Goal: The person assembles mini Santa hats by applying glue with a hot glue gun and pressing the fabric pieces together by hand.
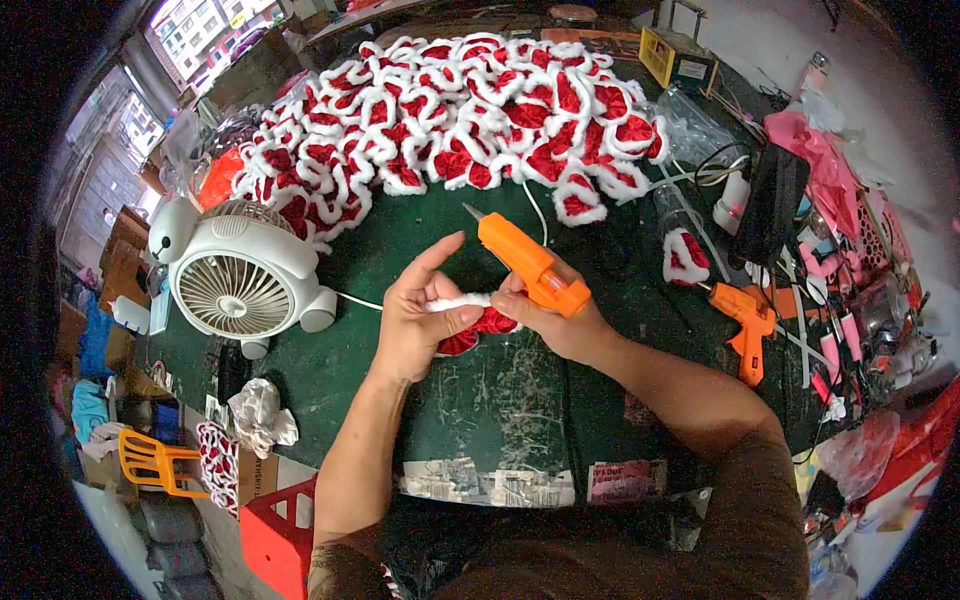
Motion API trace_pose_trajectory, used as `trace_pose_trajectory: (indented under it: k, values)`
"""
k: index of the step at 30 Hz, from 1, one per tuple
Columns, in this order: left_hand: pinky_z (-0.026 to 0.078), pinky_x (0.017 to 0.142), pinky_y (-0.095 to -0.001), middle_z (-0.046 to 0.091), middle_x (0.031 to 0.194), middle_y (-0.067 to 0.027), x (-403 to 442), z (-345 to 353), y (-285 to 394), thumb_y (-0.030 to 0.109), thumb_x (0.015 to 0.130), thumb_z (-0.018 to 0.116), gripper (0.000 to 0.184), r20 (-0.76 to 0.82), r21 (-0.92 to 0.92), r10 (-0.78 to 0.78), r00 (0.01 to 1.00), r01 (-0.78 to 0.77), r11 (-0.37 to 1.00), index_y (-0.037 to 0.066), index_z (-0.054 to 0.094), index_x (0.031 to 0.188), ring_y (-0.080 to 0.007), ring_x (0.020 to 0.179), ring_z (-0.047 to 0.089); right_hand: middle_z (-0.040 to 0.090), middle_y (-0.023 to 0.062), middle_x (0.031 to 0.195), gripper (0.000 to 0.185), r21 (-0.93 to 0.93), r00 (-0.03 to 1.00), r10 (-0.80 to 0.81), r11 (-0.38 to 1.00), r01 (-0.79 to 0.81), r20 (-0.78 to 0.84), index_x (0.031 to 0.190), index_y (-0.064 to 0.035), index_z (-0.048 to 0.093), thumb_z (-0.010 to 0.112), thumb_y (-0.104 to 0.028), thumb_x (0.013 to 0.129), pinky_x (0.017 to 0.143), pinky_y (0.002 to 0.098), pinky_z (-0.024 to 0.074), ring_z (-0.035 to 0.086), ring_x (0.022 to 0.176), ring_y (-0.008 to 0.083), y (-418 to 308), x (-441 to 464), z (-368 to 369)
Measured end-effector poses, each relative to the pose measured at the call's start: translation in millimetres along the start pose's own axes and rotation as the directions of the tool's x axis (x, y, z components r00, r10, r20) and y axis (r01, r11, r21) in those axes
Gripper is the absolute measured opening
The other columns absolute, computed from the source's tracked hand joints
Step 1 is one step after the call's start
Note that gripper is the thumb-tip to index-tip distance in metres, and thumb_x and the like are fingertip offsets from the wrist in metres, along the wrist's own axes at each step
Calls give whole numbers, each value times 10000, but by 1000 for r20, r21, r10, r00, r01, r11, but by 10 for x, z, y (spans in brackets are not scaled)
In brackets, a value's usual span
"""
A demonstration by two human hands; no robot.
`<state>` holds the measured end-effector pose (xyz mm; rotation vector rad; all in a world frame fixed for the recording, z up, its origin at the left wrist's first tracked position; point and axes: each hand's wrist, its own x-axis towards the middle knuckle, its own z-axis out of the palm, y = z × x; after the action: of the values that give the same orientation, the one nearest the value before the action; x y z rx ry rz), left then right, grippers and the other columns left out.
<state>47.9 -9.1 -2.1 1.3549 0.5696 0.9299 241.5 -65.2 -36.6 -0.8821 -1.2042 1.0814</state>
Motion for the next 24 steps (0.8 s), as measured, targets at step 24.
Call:
trace_pose_trajectory:
  k: [24]
  values:
    - [503,833,-234,595,1007,-2,19,-14,72,-28,768,786,668,85,143,-96,992,83,986,54,494,1364,-93,927,606,608,25,954,240,41,997,-65,997,67,-47,1053,-53,557,721,-96,884,764,268,496,592,854,92,192,76,6]
